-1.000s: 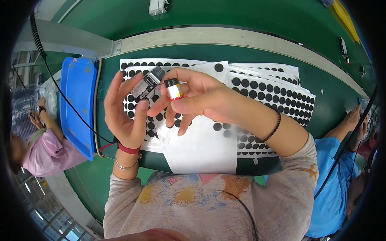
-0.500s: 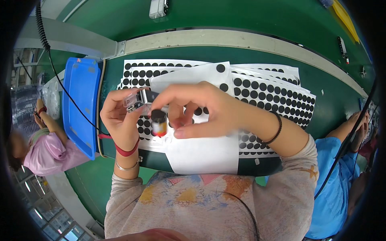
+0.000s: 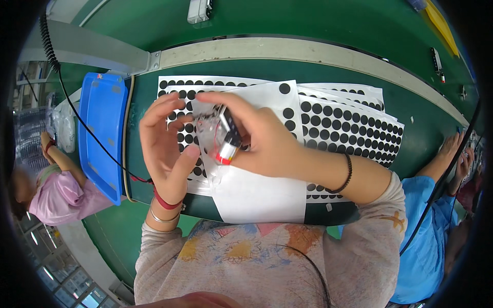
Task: The person assembles small electronic devices by inserting cylindrical batteries into transparent plastic casings. They pick up a casing, insert a battery, and place the completed unit on the green workbench. The process is repeated for several units.
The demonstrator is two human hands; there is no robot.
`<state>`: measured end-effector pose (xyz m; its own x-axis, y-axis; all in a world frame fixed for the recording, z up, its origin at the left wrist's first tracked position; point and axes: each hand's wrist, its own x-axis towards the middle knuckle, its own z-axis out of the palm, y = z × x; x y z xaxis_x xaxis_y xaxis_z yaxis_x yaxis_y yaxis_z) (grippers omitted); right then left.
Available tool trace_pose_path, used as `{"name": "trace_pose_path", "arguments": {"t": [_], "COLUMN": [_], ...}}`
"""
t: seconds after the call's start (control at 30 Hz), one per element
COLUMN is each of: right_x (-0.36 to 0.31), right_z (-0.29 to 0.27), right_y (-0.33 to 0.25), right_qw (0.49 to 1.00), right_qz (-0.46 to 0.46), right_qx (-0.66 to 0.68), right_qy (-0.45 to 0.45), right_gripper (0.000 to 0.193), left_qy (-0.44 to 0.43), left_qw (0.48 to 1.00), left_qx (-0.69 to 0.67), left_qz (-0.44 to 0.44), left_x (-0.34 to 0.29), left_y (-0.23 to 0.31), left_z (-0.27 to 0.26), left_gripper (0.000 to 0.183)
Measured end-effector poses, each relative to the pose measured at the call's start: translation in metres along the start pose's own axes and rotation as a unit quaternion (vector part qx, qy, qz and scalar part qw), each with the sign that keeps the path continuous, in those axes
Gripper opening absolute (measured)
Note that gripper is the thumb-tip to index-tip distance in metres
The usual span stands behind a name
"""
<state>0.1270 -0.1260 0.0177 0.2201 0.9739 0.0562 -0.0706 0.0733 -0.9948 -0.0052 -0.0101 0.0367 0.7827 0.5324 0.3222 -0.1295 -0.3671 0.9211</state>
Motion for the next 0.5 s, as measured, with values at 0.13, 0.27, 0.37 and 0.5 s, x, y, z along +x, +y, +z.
{"name": "trace_pose_path", "arguments": {"t": [0.13, 0.27, 0.37, 0.5], "right_x": [0.000, 0.000, -0.001, 0.000], "right_z": [-0.001, 0.000, -0.002, 0.001], "right_y": [-0.003, -0.013, -0.007, 0.000], "right_qw": [0.999, 0.993, 0.996, 0.995], "right_qz": [0.034, 0.110, 0.080, -0.006], "right_qx": [-0.007, -0.038, 0.028, 0.100], "right_qy": [0.028, 0.014, 0.021, 0.026], "right_gripper": [0.068, 0.068, 0.068, 0.064], "left_qy": [-0.011, -0.029, -0.014, 0.002], "left_qw": [0.965, 0.942, 0.945, 0.988], "left_qx": [0.215, 0.298, 0.284, 0.145], "left_qz": [0.152, 0.153, 0.164, 0.055], "left_x": [-0.003, -0.002, 0.002, 0.004], "left_y": [0.000, 0.003, 0.001, -0.007], "left_z": [0.001, 0.010, 0.006, 0.000], "left_gripper": [0.062, 0.054, 0.034, 0.029]}}
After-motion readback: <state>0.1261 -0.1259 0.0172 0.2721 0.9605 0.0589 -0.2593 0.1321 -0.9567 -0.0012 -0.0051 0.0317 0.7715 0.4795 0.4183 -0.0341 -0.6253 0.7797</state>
